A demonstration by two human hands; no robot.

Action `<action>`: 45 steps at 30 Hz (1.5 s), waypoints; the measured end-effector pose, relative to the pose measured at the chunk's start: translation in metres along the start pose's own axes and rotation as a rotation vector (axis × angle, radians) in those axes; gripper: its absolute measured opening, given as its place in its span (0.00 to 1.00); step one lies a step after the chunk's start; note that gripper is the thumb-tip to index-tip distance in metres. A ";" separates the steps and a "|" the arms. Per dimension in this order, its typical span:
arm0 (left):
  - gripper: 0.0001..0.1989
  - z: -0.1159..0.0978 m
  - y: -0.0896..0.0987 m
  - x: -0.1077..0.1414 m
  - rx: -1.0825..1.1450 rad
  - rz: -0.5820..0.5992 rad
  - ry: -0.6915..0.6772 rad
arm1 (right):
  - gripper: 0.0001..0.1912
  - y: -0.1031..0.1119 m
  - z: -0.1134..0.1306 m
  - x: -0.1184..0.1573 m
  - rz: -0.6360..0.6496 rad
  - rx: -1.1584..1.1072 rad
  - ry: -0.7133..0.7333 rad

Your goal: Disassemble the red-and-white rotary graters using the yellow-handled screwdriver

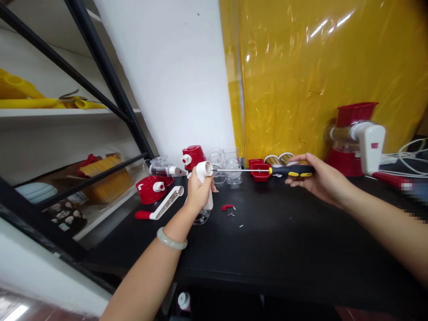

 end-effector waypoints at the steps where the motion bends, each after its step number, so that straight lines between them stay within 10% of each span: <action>1: 0.13 0.000 0.000 0.000 -0.005 0.004 -0.005 | 0.21 0.001 -0.005 -0.001 0.004 0.070 -0.028; 9: 0.12 -0.003 0.001 -0.001 0.000 -0.001 -0.007 | 0.28 0.006 0.019 0.001 -0.017 0.092 0.174; 15: 0.11 -0.005 -0.001 0.000 -0.063 0.027 -0.042 | 0.25 -0.007 -0.003 -0.001 0.078 0.235 0.022; 24: 0.14 -0.012 0.005 -0.001 -0.301 0.014 -0.081 | 0.17 0.024 0.030 -0.006 -0.110 0.552 0.263; 29: 0.24 -0.037 -0.020 0.006 -0.775 0.237 -0.313 | 0.15 0.037 0.014 -0.015 -0.155 0.722 0.227; 38: 0.28 -0.028 -0.038 0.014 -0.975 0.429 -0.272 | 0.11 0.019 -0.014 -0.019 -0.091 0.917 0.264; 45: 0.20 -0.036 -0.024 0.006 -0.739 0.215 -0.285 | 0.08 0.003 -0.038 -0.019 0.090 1.039 0.208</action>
Point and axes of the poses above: each hand's wrist, its own x-axis away from the middle knuckle, its own y-axis out of the back of the hand, z = x × y, the point moved 10 cm from there along -x, towards the middle knuckle, and after that the axes turned 4 degrees about x, right-handed, at the moved point
